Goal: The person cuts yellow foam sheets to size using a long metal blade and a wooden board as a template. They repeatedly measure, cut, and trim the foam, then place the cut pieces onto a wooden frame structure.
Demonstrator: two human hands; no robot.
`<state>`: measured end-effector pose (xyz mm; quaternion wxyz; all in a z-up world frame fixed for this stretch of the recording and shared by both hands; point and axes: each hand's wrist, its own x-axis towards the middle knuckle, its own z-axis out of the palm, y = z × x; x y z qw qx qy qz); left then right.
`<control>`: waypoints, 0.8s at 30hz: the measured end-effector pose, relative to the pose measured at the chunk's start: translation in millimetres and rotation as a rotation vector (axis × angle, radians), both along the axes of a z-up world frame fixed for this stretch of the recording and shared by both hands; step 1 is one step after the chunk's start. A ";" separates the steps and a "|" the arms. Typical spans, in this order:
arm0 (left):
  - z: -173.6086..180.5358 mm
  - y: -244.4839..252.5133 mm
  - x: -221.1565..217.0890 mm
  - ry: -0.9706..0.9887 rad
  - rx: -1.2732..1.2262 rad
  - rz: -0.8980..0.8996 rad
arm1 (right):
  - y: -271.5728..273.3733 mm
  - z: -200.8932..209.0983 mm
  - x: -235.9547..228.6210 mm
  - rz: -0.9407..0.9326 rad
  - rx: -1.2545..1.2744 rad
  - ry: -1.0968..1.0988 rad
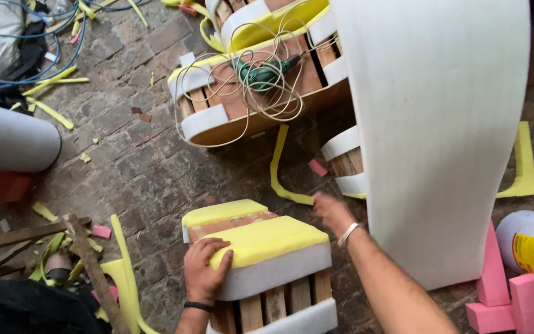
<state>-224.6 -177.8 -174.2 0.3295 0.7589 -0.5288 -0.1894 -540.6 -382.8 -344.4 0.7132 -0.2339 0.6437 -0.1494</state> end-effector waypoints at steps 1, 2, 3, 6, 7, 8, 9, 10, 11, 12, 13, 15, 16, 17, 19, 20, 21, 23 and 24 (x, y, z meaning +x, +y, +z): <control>2.0 -5.9 -1.9 -0.005 0.008 0.015 | -18.4 -11.9 -18.0 -0.189 0.035 -0.100; 2.7 -9.3 -3.7 -0.006 0.005 0.012 | -38.6 -23.7 -36.3 -0.409 0.082 -0.224; 0.5 -15.8 -2.8 -0.011 -0.004 0.006 | -60.5 -34.9 -53.3 -0.605 0.114 -0.336; -9.4 -23.4 -1.9 -0.020 -0.010 0.007 | -108.1 -64.9 -80.7 -1.120 0.116 -0.557; -16.1 -25.9 -4.1 -0.020 -0.013 0.014 | -122.1 -70.4 -82.4 -1.287 0.106 -0.627; -23.7 -28.0 -5.5 -0.024 -0.009 0.019 | -132.6 -73.3 -78.3 -1.328 0.022 -0.621; -30.7 -27.2 -6.0 -0.029 -0.004 0.026 | -137.9 -72.7 -70.7 -1.369 -0.059 -0.615; -38.2 -26.3 -6.6 -0.035 0.001 0.032 | -143.6 -67.5 -62.8 -1.410 -0.139 -0.608; -47.4 -29.4 -7.0 -0.047 0.009 0.017 | -148.1 -57.3 -61.6 -1.530 -0.179 -0.685; -56.4 -34.3 -5.3 -0.059 0.017 0.002 | -152.6 -43.3 -60.5 -1.648 -0.219 -0.764; -62.6 -36.3 -2.1 -0.076 0.030 -0.011 | -156.9 -26.8 -56.0 -1.766 -0.251 -0.844; -72.8 -35.3 4.6 -0.081 0.022 -0.034 | -168.9 21.5 -68.8 -1.697 -0.360 -0.825; -76.8 -32.6 8.2 -0.082 0.019 -0.045 | -173.1 47.5 -75.5 -1.673 -0.387 -0.791; -81.4 -29.6 6.7 -0.097 0.064 -0.024 | -175.4 72.2 -86.1 -1.657 -0.375 -0.740; -90.9 -33.1 2.0 -0.129 0.138 0.021 | -183.8 119.7 -103.4 -1.611 -0.307 -0.634; -96.5 -39.3 -1.2 -0.112 0.150 0.022 | -192.5 141.9 -109.3 -1.604 -0.319 -0.619; -99.8 -35.3 -0.5 -0.102 0.179 0.024 | -192.8 155.8 -110.1 -1.617 -0.327 -0.613; -108.8 -34.2 -1.7 -0.097 0.235 0.017 | -199.1 181.6 -114.8 -1.597 -0.507 -0.687; -113.4 -36.9 -4.6 -0.102 0.263 0.007 | -201.8 195.4 -118.8 -1.533 -0.629 -0.754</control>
